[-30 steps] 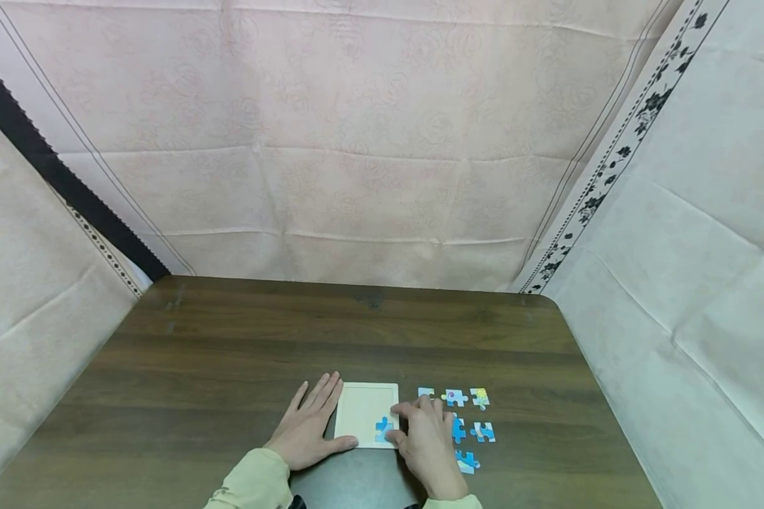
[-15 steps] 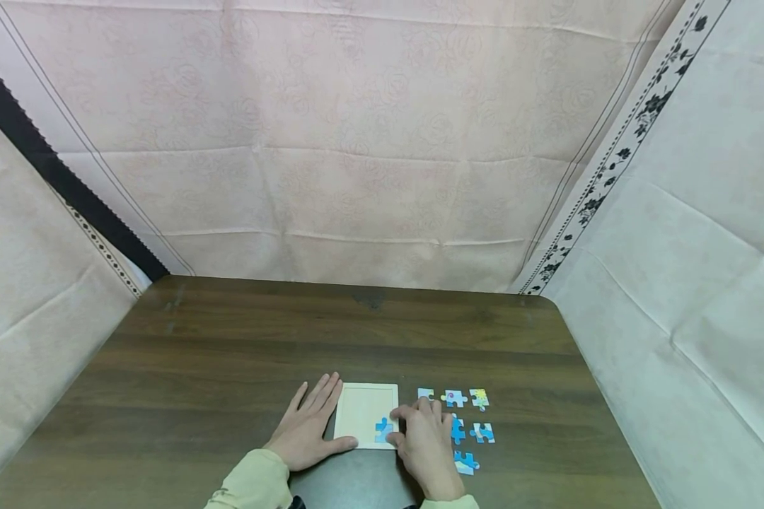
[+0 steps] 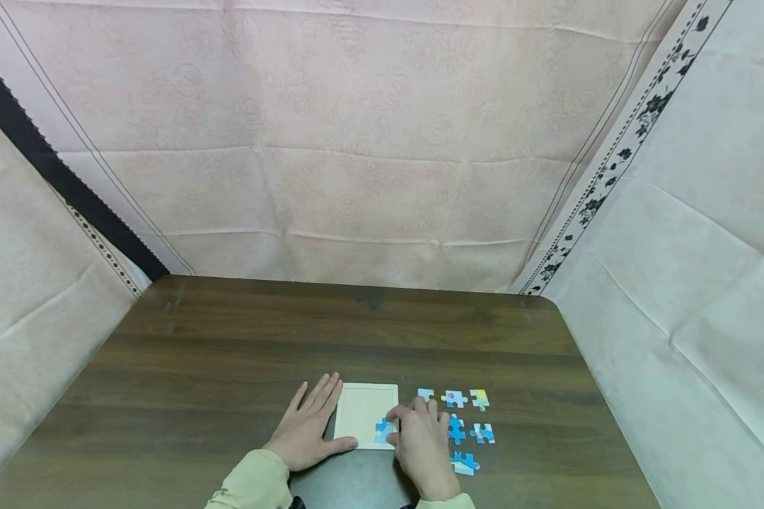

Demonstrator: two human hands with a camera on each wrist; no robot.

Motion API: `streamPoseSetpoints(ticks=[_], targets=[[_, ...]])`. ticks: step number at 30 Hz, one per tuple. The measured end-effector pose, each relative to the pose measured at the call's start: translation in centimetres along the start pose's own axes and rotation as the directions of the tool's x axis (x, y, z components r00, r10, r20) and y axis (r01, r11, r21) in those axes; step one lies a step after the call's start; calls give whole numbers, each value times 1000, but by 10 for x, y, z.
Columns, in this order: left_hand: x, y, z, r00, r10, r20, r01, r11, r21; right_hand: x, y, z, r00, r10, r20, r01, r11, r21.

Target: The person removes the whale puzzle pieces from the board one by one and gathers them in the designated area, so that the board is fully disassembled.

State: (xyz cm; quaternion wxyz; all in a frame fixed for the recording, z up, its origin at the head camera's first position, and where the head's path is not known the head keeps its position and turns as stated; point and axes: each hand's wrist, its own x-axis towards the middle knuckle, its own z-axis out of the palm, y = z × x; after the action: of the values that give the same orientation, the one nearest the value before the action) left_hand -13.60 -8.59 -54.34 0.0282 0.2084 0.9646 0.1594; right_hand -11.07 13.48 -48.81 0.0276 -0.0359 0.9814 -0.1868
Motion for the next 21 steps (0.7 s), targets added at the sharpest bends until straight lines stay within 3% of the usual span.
streamPoseSetpoints(ticks=[21], targets=[[-1,1,-1,1000,14,-28,-14,1000,-6,2,-3,0,1000,-4,-6,4,1000,-26]])
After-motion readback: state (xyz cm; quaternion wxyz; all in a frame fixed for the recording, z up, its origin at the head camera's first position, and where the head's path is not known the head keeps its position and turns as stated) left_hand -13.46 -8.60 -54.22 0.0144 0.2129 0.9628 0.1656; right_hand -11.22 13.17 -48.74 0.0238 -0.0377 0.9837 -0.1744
